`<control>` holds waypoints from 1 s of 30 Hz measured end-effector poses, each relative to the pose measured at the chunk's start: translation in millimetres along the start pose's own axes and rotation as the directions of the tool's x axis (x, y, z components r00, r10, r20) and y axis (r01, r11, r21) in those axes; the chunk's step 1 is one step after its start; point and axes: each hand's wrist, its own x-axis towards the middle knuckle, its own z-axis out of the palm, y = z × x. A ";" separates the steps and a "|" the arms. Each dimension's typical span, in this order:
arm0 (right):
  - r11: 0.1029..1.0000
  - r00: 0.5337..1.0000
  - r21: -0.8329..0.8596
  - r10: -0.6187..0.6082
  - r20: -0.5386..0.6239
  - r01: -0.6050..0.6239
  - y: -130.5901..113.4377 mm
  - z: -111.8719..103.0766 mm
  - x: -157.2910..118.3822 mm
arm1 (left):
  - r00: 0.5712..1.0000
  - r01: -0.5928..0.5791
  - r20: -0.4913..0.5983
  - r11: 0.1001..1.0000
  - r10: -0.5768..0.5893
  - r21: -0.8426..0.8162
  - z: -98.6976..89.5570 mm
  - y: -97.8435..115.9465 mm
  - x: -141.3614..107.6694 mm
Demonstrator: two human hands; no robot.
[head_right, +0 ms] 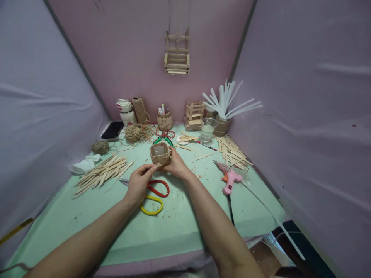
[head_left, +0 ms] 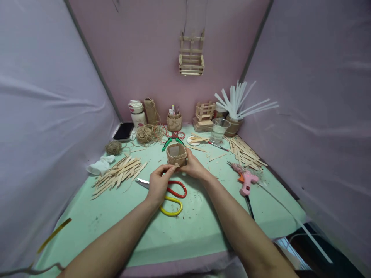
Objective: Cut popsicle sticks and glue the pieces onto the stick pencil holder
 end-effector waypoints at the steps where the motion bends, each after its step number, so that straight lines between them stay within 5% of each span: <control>1: 1.000 1.000 -0.006 0.017 -0.019 -0.017 -0.5 0.5 -0.2 | 1.000 -0.008 -0.008 1.000 0.008 0.000 -0.7 0.1 0.9; 12: 0.984 0.984 0.029 0.177 0.002 -0.177 -5.1 -7.6 -10.9 | 0.989 -0.125 -0.067 0.990 0.130 0.071 -8.1 24.4 10.2; 30: 0.976 0.976 -0.003 0.216 0.013 -0.216 -7.1 -4.8 -13.3 | 0.990 -0.026 -0.137 0.995 0.040 0.099 0.7 18.8 25.9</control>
